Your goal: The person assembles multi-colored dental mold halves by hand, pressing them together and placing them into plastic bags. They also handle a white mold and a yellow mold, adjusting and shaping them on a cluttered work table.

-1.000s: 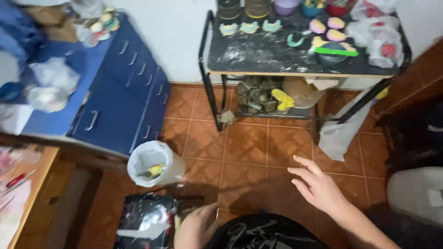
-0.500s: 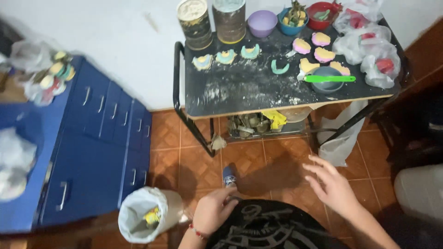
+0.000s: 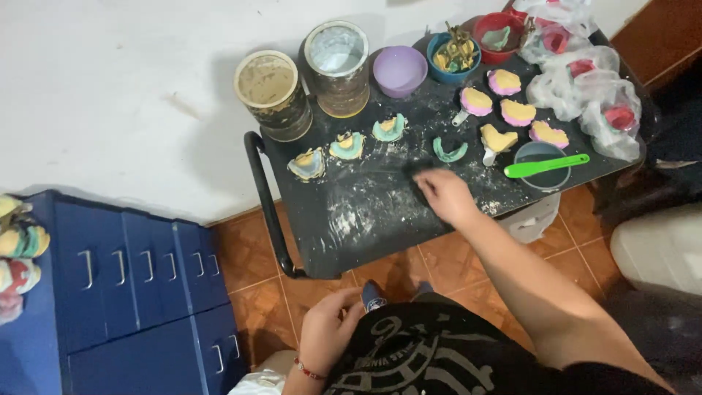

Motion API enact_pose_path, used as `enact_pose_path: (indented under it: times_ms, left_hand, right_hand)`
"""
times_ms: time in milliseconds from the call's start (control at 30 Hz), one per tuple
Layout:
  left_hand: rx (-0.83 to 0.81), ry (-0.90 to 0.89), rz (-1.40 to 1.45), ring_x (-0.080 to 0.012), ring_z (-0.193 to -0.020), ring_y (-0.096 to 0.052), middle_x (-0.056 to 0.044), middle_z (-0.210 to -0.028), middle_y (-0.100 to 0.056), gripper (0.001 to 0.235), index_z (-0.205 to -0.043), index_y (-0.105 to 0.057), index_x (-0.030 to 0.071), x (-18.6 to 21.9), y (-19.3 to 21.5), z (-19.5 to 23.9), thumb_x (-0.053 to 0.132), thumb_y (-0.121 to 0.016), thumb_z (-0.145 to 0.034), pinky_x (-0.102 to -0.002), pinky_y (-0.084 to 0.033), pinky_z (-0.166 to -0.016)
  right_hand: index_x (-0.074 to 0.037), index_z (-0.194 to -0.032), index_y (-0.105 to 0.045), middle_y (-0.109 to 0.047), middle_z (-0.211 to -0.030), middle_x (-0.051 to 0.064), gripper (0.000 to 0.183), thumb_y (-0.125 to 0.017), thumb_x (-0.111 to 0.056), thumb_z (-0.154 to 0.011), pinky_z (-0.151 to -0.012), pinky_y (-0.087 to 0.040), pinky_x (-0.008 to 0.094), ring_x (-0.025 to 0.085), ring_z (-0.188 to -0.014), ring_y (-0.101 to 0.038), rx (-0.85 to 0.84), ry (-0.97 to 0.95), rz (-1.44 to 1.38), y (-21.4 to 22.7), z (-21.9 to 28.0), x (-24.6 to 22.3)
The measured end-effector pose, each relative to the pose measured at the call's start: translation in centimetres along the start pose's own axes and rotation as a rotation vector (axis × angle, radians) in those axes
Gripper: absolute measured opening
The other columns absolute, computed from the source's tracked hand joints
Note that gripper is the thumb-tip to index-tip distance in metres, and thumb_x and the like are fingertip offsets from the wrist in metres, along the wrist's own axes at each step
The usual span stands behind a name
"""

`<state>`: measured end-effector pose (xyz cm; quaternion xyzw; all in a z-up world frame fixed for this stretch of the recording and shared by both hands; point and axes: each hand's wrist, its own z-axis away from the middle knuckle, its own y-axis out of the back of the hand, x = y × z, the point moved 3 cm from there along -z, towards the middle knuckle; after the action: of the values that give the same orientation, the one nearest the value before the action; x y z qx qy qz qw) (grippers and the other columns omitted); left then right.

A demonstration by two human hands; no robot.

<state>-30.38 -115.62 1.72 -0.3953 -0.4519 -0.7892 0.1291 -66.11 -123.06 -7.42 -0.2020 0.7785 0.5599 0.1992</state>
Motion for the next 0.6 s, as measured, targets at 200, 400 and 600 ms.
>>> enact_pose_path:
  times_ms: [200,400,600]
  left_hand:
    - [-0.016,-0.129,-0.054,-0.0158,-0.077,-0.072,0.004,-0.091,-0.077,0.031,-0.122,-0.072,0.018,-1.5,-0.3,-3.0,0.033,-0.063,-0.096,-0.034,-0.058,-0.064]
    - [0.011,0.103,0.017,-0.0157,-0.078,-0.073,0.004,-0.098,-0.078,0.034,-0.124,-0.073,0.020,-0.5,1.6,-4.1,0.035,-0.062,-0.095,-0.034,-0.057,-0.072]
    - [0.039,0.123,-0.022,-0.0119,-0.072,-0.071,0.008,-0.100,-0.080,0.033,-0.121,-0.075,0.025,-0.8,0.9,-6.2,0.032,-0.064,-0.091,-0.030,-0.055,-0.073]
  right_hand:
    - [-0.006,-0.136,-0.064,-0.065,-0.136,0.014,0.050,-0.075,-0.002,-0.087,-0.109,-0.044,0.053,0.040,-0.130,-0.053,-0.187,0.212,0.083,-1.7,-13.3,0.6]
    - [-0.019,-0.162,-0.029,-0.035,-0.163,0.014,0.083,-0.072,-0.023,-0.091,-0.119,-0.028,0.057,0.037,-0.149,-0.033,-0.805,0.081,0.357,-5.1,-19.2,2.1]
    - [-0.010,-0.142,-0.057,-0.058,-0.140,0.022,0.065,-0.073,-0.003,-0.079,-0.100,-0.048,0.060,0.041,-0.131,-0.052,-0.639,0.105,0.336,-3.9,-18.8,0.4]
